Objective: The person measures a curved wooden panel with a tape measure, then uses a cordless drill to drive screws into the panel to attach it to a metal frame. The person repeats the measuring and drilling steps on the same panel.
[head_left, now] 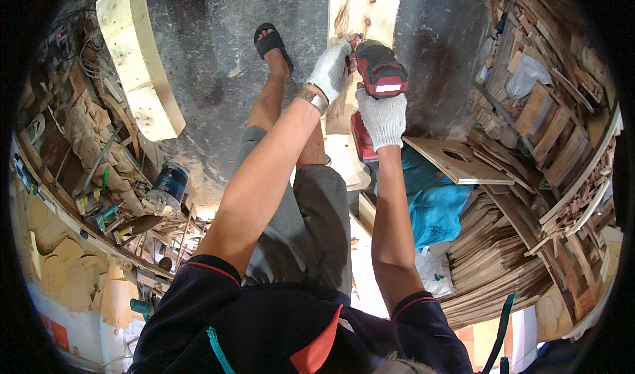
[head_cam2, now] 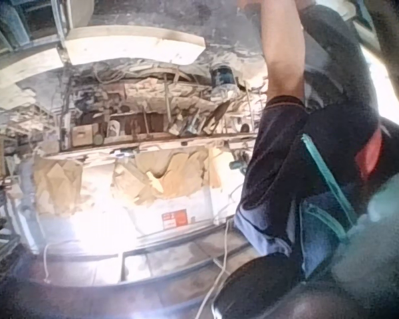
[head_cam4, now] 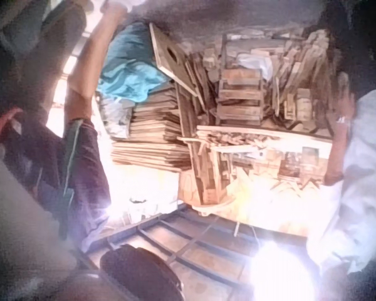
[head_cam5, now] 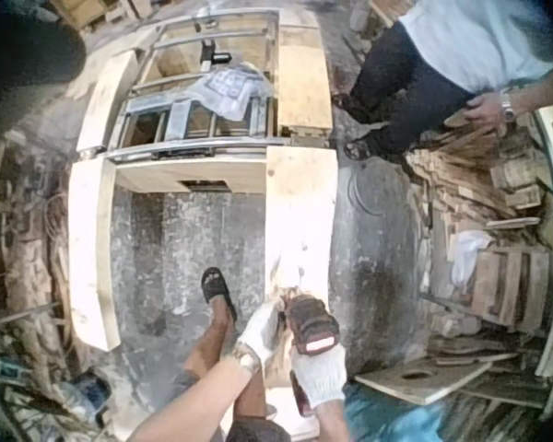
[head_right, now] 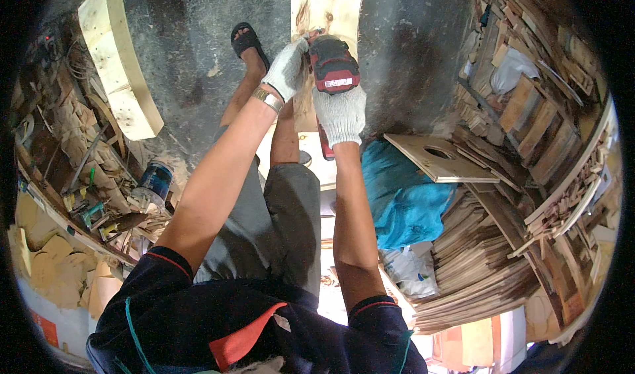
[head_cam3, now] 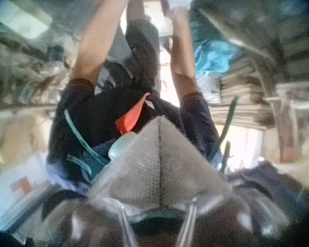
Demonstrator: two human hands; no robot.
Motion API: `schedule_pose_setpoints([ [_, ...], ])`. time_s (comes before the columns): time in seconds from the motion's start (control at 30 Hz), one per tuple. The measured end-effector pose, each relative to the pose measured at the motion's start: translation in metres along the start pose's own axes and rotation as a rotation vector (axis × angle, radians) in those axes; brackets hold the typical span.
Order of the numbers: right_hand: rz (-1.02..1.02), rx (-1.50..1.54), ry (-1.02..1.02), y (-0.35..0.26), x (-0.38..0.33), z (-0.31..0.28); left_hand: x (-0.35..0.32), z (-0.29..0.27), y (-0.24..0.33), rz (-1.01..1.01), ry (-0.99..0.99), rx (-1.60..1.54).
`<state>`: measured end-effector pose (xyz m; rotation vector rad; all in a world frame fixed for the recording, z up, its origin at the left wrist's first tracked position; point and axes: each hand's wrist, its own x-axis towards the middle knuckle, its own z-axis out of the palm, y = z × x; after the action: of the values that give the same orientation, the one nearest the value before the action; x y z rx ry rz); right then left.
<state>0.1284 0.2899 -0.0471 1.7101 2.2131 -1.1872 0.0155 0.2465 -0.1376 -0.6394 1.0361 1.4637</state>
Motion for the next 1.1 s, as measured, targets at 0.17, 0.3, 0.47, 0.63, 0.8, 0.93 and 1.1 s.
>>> schedule_pose_setpoints([
  [0.17, 0.011, 0.119, -0.025, -0.004, 0.004, -0.003, 0.003, 0.000, 0.003, -0.003, -0.008, 0.011],
  [0.3, 0.051, 0.008, -0.069, -0.005, 0.004, -0.005, 0.005, -0.006, -0.001, -0.004, 0.016, 0.101],
  [0.47, 0.055, 0.053, -0.085, -0.008, 0.006, -0.010, -0.007, 0.002, 0.006, 0.070, 0.077, 0.106],
  [0.63, -0.023, -0.129, -0.143, -0.009, 0.017, -0.016, -0.065, 0.053, 0.031, 0.742, 0.232, 0.755],
  [0.8, 0.195, 1.059, -0.273, 0.000, 0.022, -0.007, -0.092, 0.099, 0.044, 1.158, 0.140, 1.274],
  [0.93, -0.066, 0.373, 0.109, 0.003, 0.014, 0.004, -0.084, 0.100, 0.044, 1.136, 0.114, 1.251],
  [1.1, 0.445, 1.193, -0.359, 0.006, 0.040, -0.023, -0.074, 0.093, 0.037, 1.143, 0.164, 1.141],
])
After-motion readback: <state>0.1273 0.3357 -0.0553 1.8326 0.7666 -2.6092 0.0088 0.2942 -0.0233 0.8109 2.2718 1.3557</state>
